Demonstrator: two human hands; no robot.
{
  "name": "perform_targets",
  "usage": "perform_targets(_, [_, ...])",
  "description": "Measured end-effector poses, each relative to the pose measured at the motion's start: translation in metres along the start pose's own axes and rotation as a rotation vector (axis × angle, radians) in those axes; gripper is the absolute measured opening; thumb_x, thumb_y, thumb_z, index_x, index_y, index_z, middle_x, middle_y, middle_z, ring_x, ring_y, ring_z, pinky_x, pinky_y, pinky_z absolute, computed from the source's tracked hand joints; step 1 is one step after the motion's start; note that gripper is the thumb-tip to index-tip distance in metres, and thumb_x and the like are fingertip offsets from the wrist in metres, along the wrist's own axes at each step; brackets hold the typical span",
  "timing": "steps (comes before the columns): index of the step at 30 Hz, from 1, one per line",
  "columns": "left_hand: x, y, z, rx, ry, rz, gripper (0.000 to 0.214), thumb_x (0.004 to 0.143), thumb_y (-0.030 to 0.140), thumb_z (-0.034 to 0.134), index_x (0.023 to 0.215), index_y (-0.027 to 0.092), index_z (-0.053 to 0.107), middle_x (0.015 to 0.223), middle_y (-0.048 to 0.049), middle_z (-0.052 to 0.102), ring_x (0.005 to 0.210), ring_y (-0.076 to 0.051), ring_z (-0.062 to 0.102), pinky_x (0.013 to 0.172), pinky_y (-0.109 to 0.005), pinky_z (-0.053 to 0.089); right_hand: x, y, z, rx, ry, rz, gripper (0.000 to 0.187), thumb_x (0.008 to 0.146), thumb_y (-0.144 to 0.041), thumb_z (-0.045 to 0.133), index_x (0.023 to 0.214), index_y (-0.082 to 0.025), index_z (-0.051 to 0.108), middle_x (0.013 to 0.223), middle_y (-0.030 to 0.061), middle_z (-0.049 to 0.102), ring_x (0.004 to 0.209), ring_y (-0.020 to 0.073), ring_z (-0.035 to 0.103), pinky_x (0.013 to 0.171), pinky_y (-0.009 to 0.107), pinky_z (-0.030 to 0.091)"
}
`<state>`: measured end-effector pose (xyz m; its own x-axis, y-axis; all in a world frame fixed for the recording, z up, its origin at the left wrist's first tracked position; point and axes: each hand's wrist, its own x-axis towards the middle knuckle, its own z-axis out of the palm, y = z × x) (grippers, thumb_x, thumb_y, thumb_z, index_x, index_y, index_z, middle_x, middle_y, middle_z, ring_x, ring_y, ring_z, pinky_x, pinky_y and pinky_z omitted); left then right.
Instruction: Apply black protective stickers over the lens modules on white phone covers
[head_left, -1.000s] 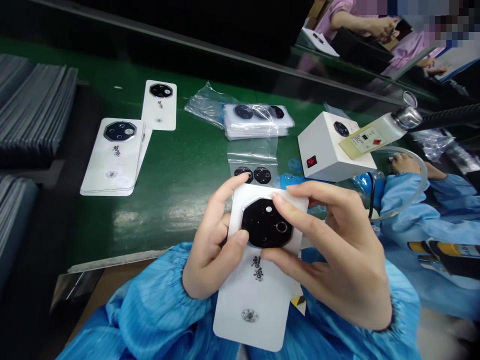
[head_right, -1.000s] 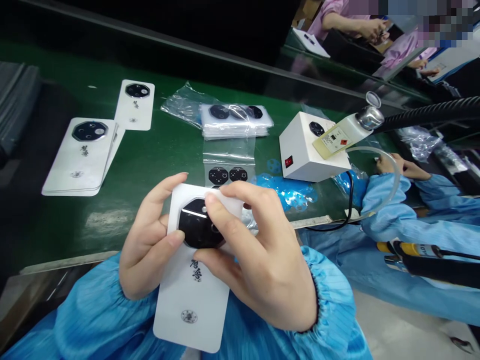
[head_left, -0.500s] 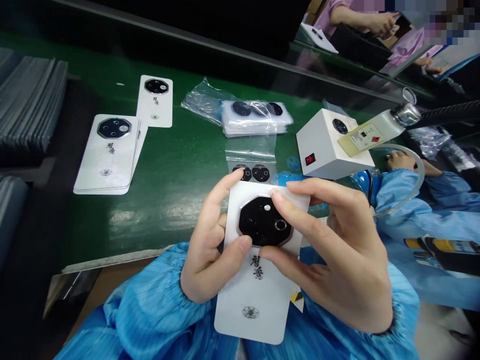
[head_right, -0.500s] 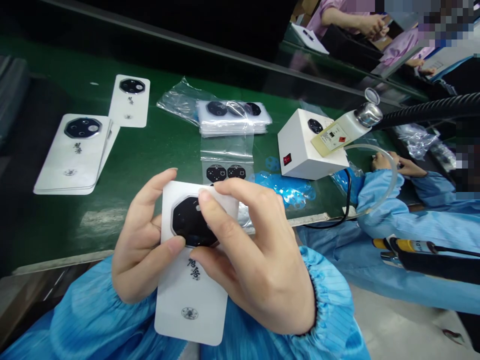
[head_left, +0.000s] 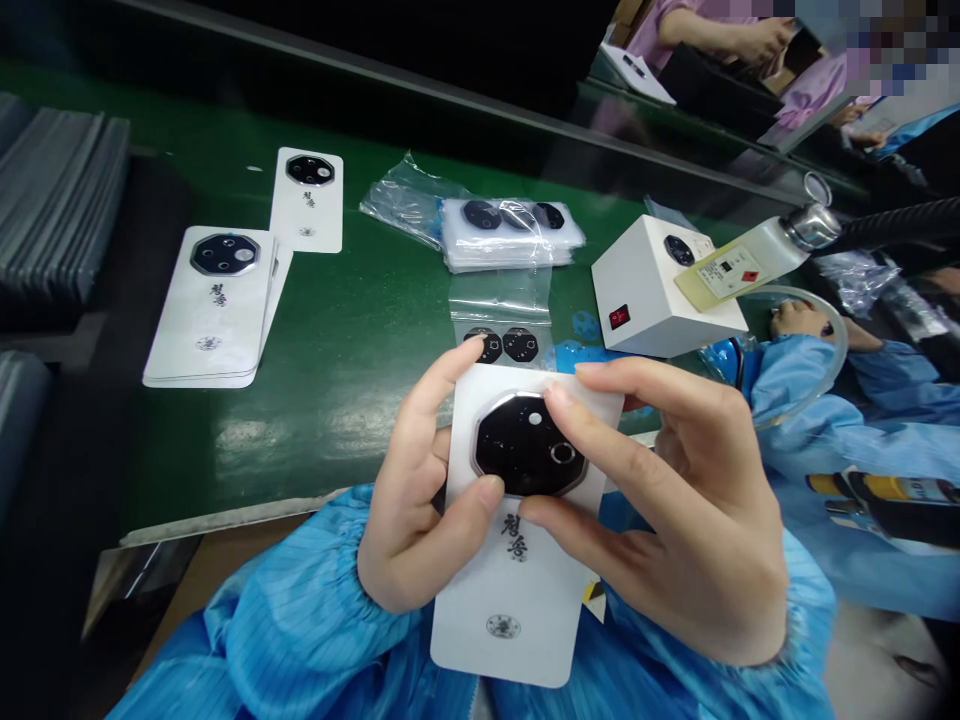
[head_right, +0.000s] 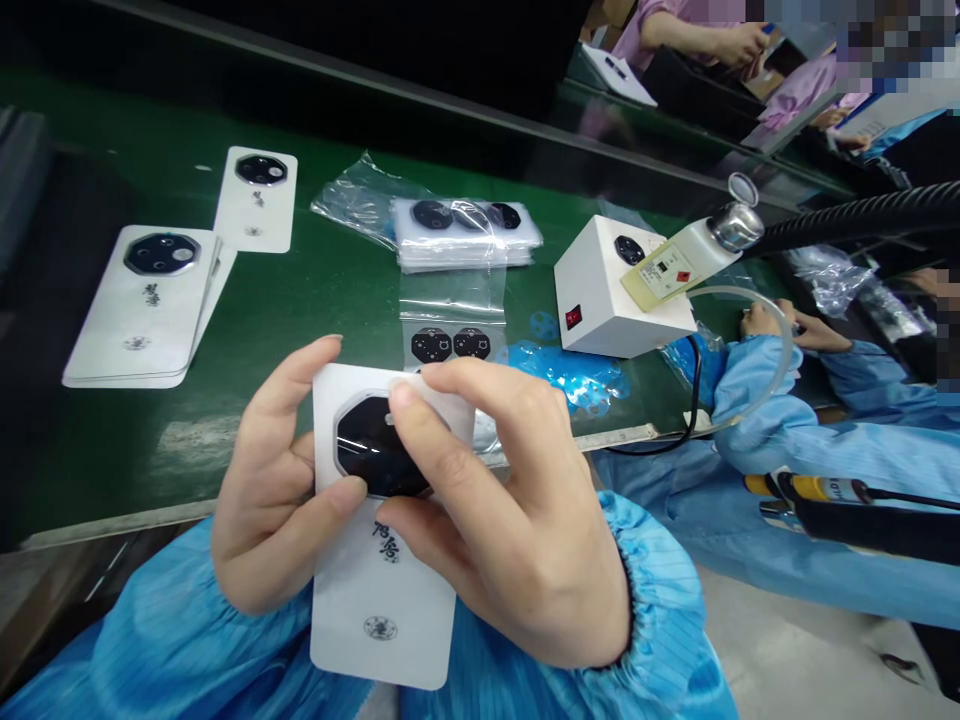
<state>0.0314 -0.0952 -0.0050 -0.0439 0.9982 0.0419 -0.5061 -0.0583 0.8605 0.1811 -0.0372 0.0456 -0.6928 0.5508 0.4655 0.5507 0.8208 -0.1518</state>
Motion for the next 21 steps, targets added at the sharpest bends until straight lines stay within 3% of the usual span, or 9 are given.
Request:
perform_targets(7, [-0.001, 0.002, 0.001, -0.008, 0.015, -0.031, 0.055, 0.088, 0.019, 0.052, 0.131, 0.047, 0.033, 0.083, 0.0057, 0.068, 0.048, -0.012, 0.058, 0.043, -0.024, 0.046, 0.000, 0.000, 0.001, 0.016, -0.007, -0.003, 0.042, 0.079, -0.030, 0.065, 0.117, -0.015, 0.055, 0.119, 0.0124, 0.052, 0.110, 0.0251, 0.051, 0.086, 0.040, 0.050])
perform_targets(12, [0.001, 0.002, 0.001, -0.038, 0.032, -0.041, 0.055, 0.088, 0.020, 0.053, 0.133, 0.042, 0.031, 0.080, 0.0043, 0.070, 0.049, -0.013, 0.063, 0.042, -0.023, 0.050, 0.002, 0.005, 0.000, 0.107, -0.032, -0.014, 0.046, 0.079, -0.030, 0.065, 0.120, -0.014, 0.053, 0.122, 0.0130, 0.051, 0.113, 0.0257, 0.050, 0.094, 0.040, 0.048])
perform_targets(14, [0.001, 0.003, 0.001, -0.085, 0.041, -0.038, 0.054, 0.088, 0.019, 0.053, 0.133, 0.041, 0.032, 0.080, 0.0046, 0.071, 0.055, -0.014, 0.066, 0.046, -0.021, 0.054, -0.002, 0.017, 0.005, 0.233, 0.003, 0.026, 0.048, 0.082, -0.033, 0.062, 0.126, -0.017, 0.049, 0.125, 0.0118, 0.050, 0.115, 0.0272, 0.049, 0.096, 0.043, 0.046])
perform_targets(17, [0.000, 0.005, 0.001, -0.126, 0.061, 0.001, 0.053, 0.088, 0.016, 0.052, 0.132, 0.041, 0.034, 0.081, 0.0062, 0.072, 0.060, -0.013, 0.068, 0.049, -0.019, 0.056, -0.015, 0.049, 0.025, 0.329, 0.148, 0.211, 0.038, 0.087, -0.030, 0.051, 0.125, -0.025, 0.050, 0.124, 0.0090, 0.051, 0.112, 0.0259, 0.052, 0.088, 0.045, 0.050])
perform_targets(19, [-0.001, 0.008, 0.002, -0.099, 0.065, 0.036, 0.055, 0.089, 0.014, 0.051, 0.133, 0.041, 0.033, 0.080, 0.0060, 0.072, 0.055, -0.012, 0.067, 0.046, -0.018, 0.055, -0.028, 0.074, 0.044, 0.171, 0.148, 0.312, 0.029, 0.087, -0.029, 0.051, 0.115, -0.021, 0.057, 0.111, 0.0093, 0.057, 0.104, 0.0234, 0.056, 0.085, 0.044, 0.050])
perform_targets(21, [-0.002, 0.010, 0.003, -0.043, 0.066, 0.084, 0.057, 0.089, 0.014, 0.050, 0.136, 0.039, 0.030, 0.076, 0.0050, 0.071, 0.049, -0.013, 0.065, 0.042, -0.020, 0.054, -0.042, 0.094, 0.062, 0.049, 0.082, 0.302, 0.023, 0.087, -0.033, 0.051, 0.101, -0.018, 0.062, 0.097, 0.0086, 0.060, 0.090, 0.0225, 0.058, 0.079, 0.043, 0.051])
